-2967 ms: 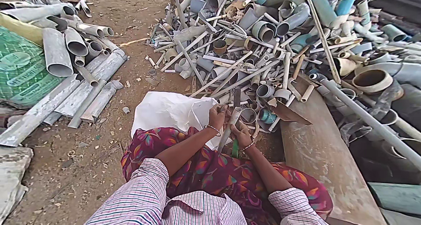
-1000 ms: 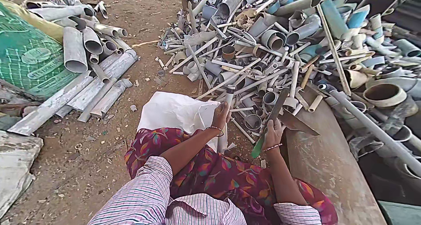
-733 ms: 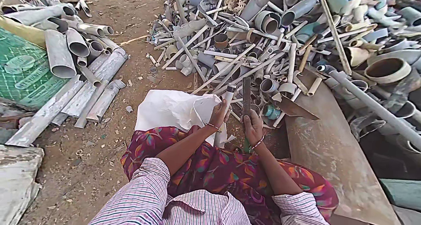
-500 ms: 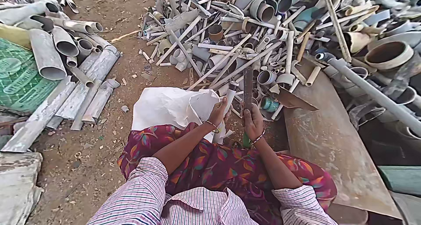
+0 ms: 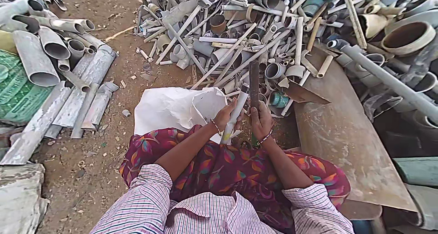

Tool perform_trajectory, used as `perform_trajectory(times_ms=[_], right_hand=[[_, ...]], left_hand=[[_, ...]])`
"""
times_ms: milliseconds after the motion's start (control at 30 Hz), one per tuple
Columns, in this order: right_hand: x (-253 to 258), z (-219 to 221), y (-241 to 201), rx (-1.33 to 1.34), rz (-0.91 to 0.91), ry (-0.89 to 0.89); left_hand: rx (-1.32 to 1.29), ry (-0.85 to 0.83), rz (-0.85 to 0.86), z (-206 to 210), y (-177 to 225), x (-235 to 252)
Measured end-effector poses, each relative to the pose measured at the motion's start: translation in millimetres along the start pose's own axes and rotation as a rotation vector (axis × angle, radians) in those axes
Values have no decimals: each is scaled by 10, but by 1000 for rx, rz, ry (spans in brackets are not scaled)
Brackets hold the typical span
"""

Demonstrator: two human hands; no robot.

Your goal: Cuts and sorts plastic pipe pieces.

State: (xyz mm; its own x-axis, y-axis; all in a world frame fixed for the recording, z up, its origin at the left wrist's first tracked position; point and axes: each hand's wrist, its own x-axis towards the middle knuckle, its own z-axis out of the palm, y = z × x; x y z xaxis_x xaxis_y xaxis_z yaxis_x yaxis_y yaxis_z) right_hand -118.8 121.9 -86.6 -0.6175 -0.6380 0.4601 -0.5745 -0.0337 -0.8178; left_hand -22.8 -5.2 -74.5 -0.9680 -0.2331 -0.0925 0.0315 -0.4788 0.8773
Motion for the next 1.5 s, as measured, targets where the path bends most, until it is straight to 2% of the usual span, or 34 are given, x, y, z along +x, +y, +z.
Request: perform_trajectory(times_ms=[167, 367, 533, 633, 767, 900, 1200, 1333, 1500], right_hand=[[-7, 12, 38, 71, -8, 31], [-7, 14, 34, 132, 48, 57], [-15, -2, 49, 130, 22, 97], [-2, -23, 89, -5, -82, 146], [15, -85, 72, -276, -333, 186], [33, -125, 89, -442, -504, 173], [73, -174, 134, -498, -570, 189], [67, -174, 85, -396, -481, 188], [46, -68, -41, 222, 11, 206]], left_hand=[[-15, -19, 33, -1, 4, 5], [8, 22, -19, 7, 57, -3], [78, -11, 150, -18, -15, 17], [115, 26, 183, 4, 42, 17], [97, 21, 133, -20, 108, 11], [57, 28, 90, -29, 108, 3], [-5, 9, 1, -33, 106, -9], [-13, -13, -14, -52, 94, 1], [26, 45, -14, -3, 21, 2]])
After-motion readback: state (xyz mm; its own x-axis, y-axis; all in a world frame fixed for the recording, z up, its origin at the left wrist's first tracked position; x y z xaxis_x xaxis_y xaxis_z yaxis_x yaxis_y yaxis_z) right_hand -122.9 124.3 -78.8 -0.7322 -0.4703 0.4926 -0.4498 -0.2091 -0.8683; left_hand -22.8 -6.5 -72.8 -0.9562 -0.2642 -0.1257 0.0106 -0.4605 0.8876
